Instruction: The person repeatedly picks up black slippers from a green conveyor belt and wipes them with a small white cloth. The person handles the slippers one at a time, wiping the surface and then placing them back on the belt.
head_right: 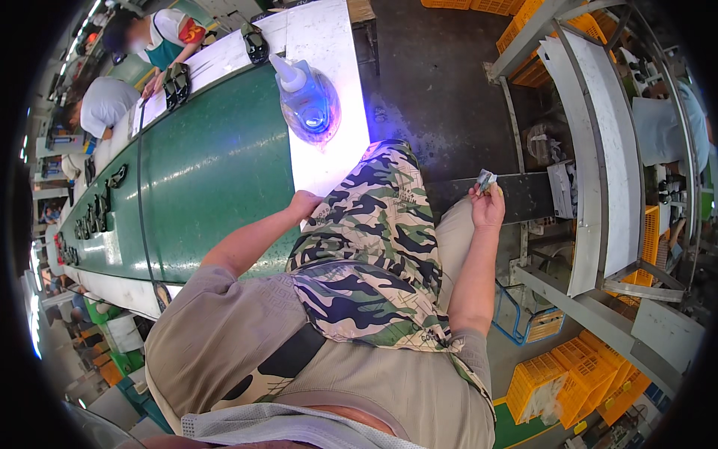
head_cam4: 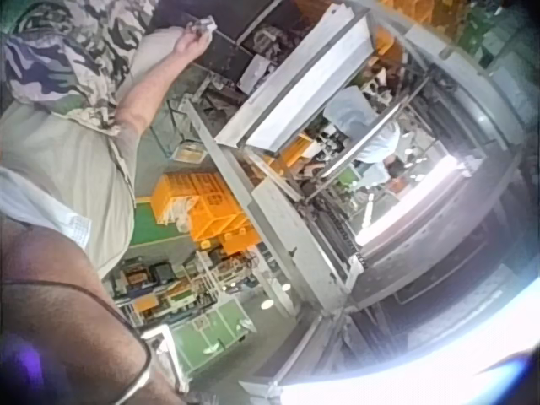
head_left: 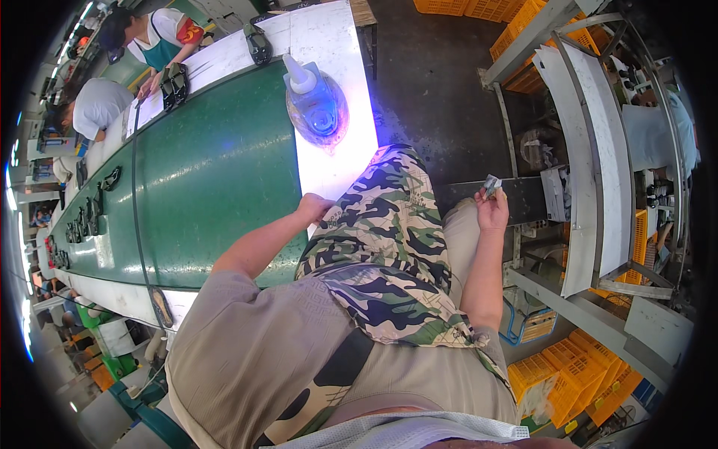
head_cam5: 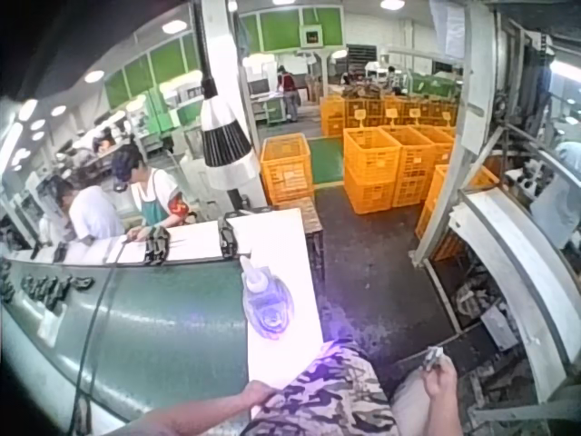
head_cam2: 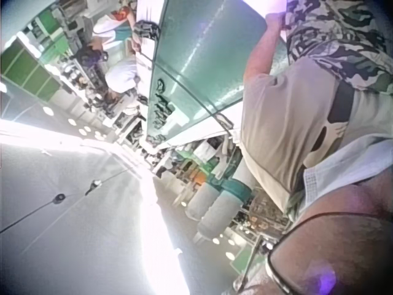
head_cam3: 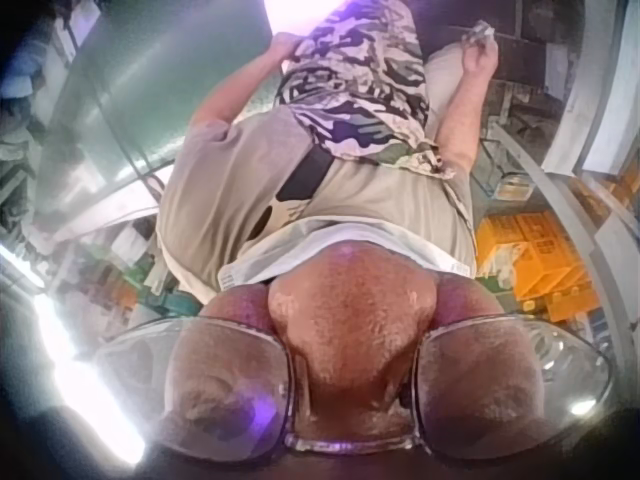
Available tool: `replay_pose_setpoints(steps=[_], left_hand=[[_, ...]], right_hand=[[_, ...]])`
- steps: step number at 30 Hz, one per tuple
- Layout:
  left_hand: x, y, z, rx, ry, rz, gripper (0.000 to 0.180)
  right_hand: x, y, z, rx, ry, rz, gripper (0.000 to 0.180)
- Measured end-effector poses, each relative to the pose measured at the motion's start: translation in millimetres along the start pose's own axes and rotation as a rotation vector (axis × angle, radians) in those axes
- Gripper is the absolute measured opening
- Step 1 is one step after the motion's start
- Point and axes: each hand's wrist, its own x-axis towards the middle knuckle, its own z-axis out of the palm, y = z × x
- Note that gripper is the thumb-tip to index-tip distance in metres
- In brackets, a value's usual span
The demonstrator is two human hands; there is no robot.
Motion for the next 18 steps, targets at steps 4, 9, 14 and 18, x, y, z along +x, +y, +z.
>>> replay_pose_setpoints(steps=[4, 9, 14, 18], left_hand=[[-2.3, 2.5, -0.1, 0.001, -0.007, -0.004, 0.034], [-1.8, 1.0, -1.0, -0.002, -0.019, 0.009, 0.035], [-0.9, -0.6, -0.5, -0.011, -0.017, 0.015, 0.035], [-6.7, 6.1, -0.8, -0.006, -0.017, 0.009, 0.035]], right_hand=[[-0.1, 0.2, 0.4, 0.002, 0.017, -0.004, 0.019], [0.3, 0.1, -0.4, 0.009, 0.006, -0.001, 0.019], [-0.2, 0.1, 1.4, 0.017, 0.007, 0.000, 0.019], [0.1, -0.3, 1.4, 0.019, 0.005, 0.003, 0.018]])
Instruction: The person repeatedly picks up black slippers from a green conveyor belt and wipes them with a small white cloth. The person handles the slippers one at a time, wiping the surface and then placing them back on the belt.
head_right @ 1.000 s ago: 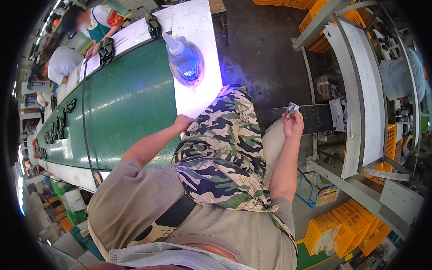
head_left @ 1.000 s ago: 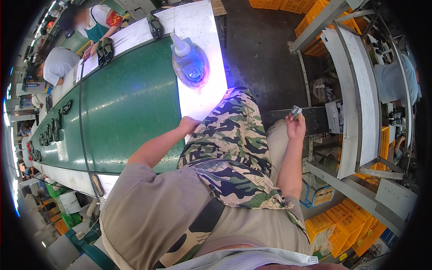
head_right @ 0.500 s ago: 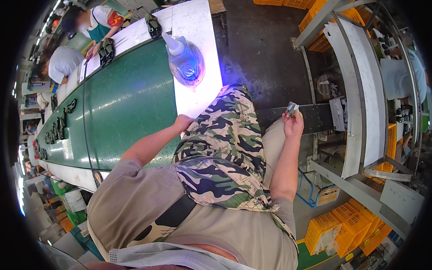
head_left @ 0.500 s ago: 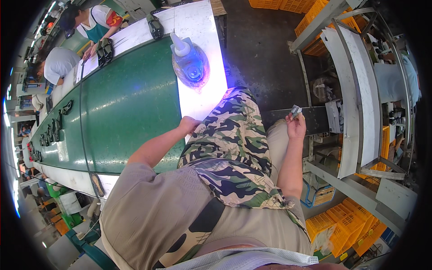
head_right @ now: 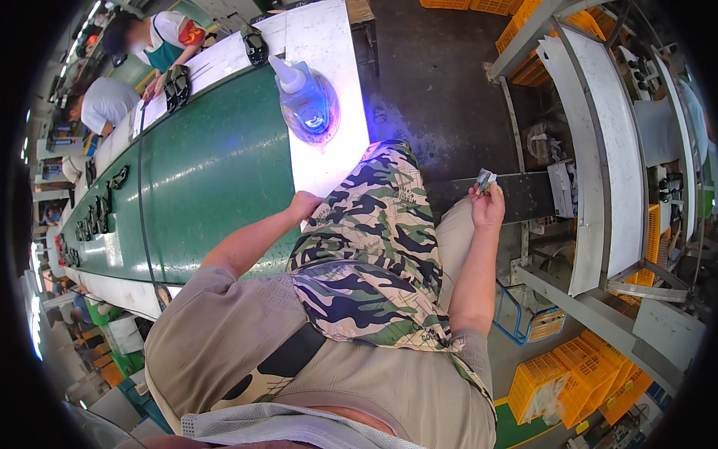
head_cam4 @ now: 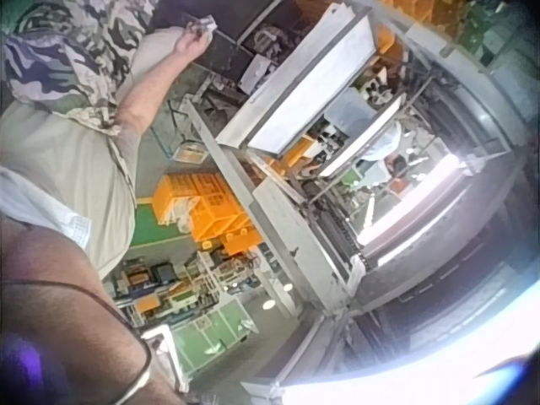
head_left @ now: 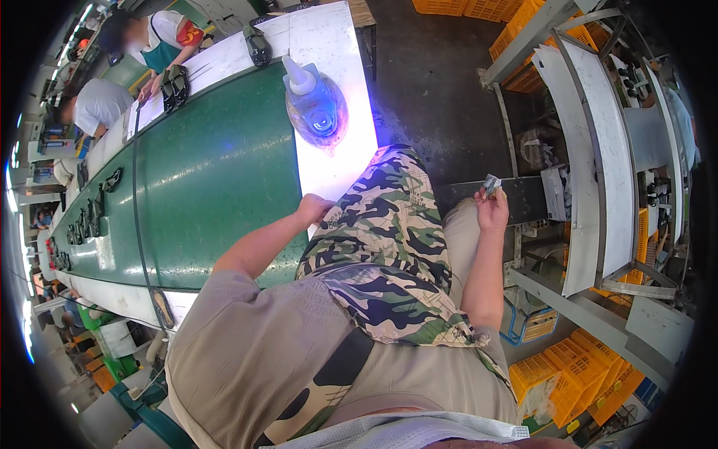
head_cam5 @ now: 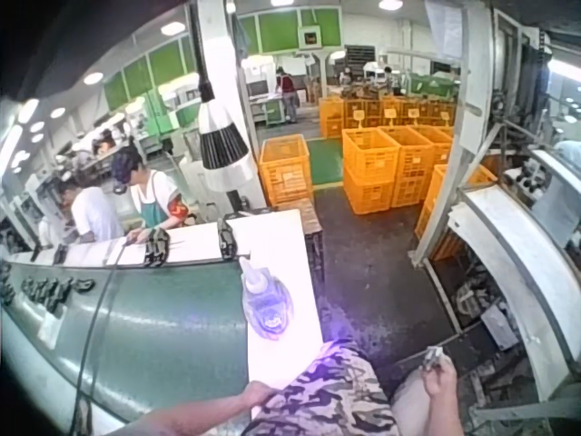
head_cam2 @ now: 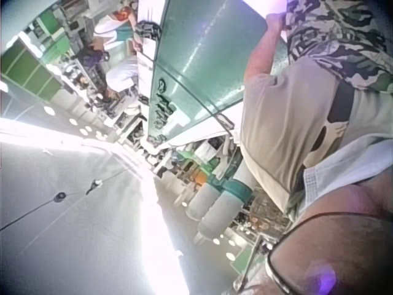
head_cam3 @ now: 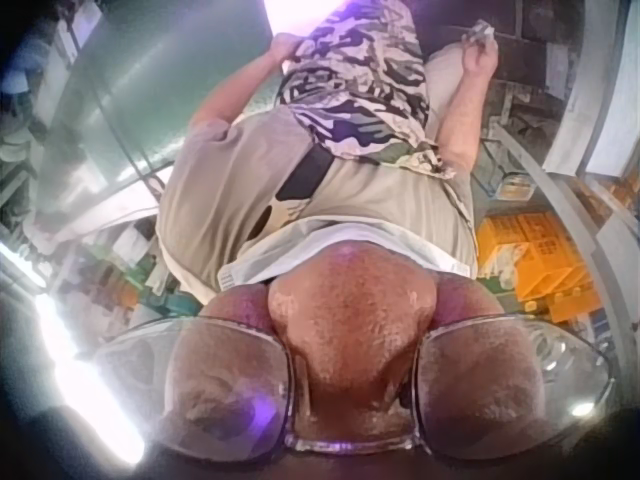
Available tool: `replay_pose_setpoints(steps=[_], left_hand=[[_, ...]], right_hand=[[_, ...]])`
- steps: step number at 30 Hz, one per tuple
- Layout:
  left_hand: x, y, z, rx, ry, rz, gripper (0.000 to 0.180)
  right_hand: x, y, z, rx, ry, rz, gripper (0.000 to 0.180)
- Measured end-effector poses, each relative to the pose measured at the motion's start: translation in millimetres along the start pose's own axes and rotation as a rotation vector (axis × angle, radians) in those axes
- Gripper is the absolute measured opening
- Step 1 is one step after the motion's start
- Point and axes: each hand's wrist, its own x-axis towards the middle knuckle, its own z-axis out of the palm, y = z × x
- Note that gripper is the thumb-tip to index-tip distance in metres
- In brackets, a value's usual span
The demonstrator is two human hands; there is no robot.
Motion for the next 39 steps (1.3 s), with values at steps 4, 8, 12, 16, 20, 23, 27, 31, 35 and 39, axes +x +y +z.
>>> replay_pose_setpoints(steps=[4, 8, 12, 16, 20, 23, 27, 31, 35, 39], left_hand=[[-1.2, 1.4, -0.2, 0.007, 0.006, -0.007, 0.035], [-2.4, 2.2, 0.0, 0.003, 0.006, -0.015, 0.034], [-2.0, 2.9, -0.2, 0.005, -0.002, -0.006, 0.033], [-0.3, 1.4, -0.8, 0.018, -0.005, -0.011, 0.033], [1.2, -1.1, 0.5, 0.000, 0.000, -0.015, 0.033], [3.3, -4.0, 0.7, -0.019, -0.004, -0.014, 0.033], [4.8, -4.7, 0.7, -0.025, -0.004, -0.022, 0.033], [-1.1, 1.4, 0.5, -0.039, -0.006, -0.033, 0.031], [-7.4, 8.1, 0.2, -0.036, -0.010, -0.037, 0.031], [-6.0, 6.3, 0.1, -0.029, -0.007, -0.025, 0.031]], right_hand=[[0.2, -0.2, -0.7, -0.004, 0.001, 0.000, 0.017], [-0.5, 0.0, 0.6, -0.004, 0.015, -0.008, 0.017], [0.1, -0.2, -0.4, -0.004, 0.009, -0.010, 0.017], [0.5, -0.1, -0.1, -0.006, 0.016, -0.010, 0.017], [-0.1, -0.4, 0.0, -0.006, 0.024, -0.009, 0.017], [1.1, 0.3, -1.0, -0.003, 0.038, -0.011, 0.017], [1.7, 1.0, -3.9, 0.003, 0.013, -0.012, 0.019], [3.2, 0.9, -6.1, 0.014, -0.002, 0.003, 0.022], [2.8, 1.3, -5.9, 0.009, 0.006, -0.007, 0.023], [2.0, 1.2, -3.9, 0.013, 0.025, -0.009, 0.022]])
